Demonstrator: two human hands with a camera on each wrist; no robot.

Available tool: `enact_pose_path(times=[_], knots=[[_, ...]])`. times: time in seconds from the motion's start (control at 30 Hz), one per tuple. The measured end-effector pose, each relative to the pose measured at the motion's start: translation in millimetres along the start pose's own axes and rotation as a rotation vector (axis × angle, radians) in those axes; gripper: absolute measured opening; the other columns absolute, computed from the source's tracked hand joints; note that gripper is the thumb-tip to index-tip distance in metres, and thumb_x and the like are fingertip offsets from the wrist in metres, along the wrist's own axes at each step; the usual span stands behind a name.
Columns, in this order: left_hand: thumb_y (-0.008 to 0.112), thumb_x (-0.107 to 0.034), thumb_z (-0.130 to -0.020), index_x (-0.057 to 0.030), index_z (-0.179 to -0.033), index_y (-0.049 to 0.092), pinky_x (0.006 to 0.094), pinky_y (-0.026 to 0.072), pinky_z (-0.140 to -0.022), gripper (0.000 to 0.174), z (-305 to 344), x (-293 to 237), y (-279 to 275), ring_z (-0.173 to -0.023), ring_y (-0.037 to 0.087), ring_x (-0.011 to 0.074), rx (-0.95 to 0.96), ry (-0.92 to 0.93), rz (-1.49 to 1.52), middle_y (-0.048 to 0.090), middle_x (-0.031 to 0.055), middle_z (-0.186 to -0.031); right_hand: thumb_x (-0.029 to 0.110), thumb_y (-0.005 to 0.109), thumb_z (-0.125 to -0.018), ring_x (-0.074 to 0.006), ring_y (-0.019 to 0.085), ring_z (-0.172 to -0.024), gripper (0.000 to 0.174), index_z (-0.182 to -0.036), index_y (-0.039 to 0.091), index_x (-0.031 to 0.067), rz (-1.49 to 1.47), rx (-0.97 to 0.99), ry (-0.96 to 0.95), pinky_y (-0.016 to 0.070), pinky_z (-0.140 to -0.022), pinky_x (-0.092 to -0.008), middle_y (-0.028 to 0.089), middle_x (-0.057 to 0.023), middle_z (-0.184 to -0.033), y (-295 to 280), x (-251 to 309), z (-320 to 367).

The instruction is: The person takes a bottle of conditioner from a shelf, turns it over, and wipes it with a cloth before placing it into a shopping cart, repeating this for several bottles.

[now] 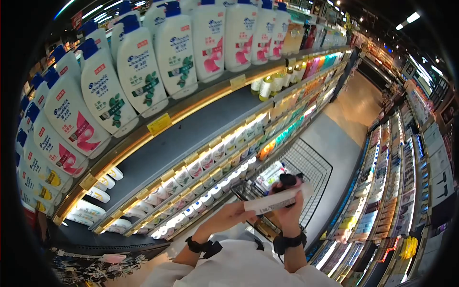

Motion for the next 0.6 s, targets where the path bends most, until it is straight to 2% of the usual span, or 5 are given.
enact_pose_path(times=[0.1, 0.3, 0.37, 0.47, 0.6], knots=[[0.056, -0.034, -0.101, 0.0015, -0.12, 0.06, 0.026, 0.0494, -0.077, 0.04, -13, -6, 15, -0.09, 0.065, 0.0117, 0.006, 0.021, -0.097, 0.071, 0.0051, -0.099, 0.061, 0.057, -0.09, -0.025, 0.059, -0.104, 0.065, -0.131, 0.048, 0.0122, 0.057, -0.031, -0.067, 0.052, -0.087, -0.0403, 0.058, -0.0071, -0.105, 0, 21, 2], [0.059, -0.033, -0.1, 0.0019, -0.105, 0.068, 0.026, 0.0473, -0.07, 0.036, -33, -27, 32, -0.073, 0.06, 0.0119, -0.09, -0.016, -0.178, 0.071, 0.0055, -0.089, 0.009, 0.068, -0.089, -0.0173, 0.067, -0.088, 0.036, -0.123, 0.055, 0.0034, 0.092, -0.017, 0.13, 0.0559, -0.076, -0.0292, 0.067, -0.0083, -0.107, -5, -12, 19], [0.06, -0.03, -0.099, 0.0018, -0.102, 0.069, 0.0268, 0.0477, -0.069, 0.034, -41, -29, 32, -0.071, 0.06, 0.0123, -0.102, -0.038, -0.259, 0.072, 0.0055, -0.087, 0.011, 0.07, -0.088, -0.0173, 0.067, -0.084, 0.038, -0.123, 0.056, 0.0022, 0.191, -0.145, 0.078, 0.0559, -0.075, -0.0296, 0.068, -0.0082, -0.106, -43, -20, 13], [0.071, -0.024, -0.091, 0.0005, -0.115, 0.065, 0.0297, 0.0502, -0.078, 0.034, -48, -37, 14, -0.083, 0.064, 0.0157, -0.38, 0.044, -0.355, 0.071, 0.0074, -0.1, 0.015, 0.075, -0.084, -0.0164, 0.068, -0.081, 0.043, -0.12, 0.059, -0.0008, 0.489, -0.183, 0.036, 0.056, -0.075, -0.0306, 0.07, -0.0086, -0.103, -55, 6, 5], [0.082, -0.018, -0.078, -0.0041, -0.144, 0.04, 0.0354, 0.0461, -0.099, 0.079, -54, -60, 32, -0.116, 0.058, 0.0222, -0.473, 0.339, -0.452, 0.06, 0.0154, -0.128, 0.02, 0.083, -0.074, -0.0211, 0.072, -0.087, 0.05, -0.111, 0.062, -0.0055, 0.889, 0.167, 0.003, 0.0562, -0.077, -0.035, 0.072, -0.0141, -0.097, -29, 7, 2]])
Point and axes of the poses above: each hand's wrist, its own z-axis away from the middle knuckle, its own y-axis out of the palm, x = y × z, the point moved 8 cm from there along -z, towards the middle knuckle
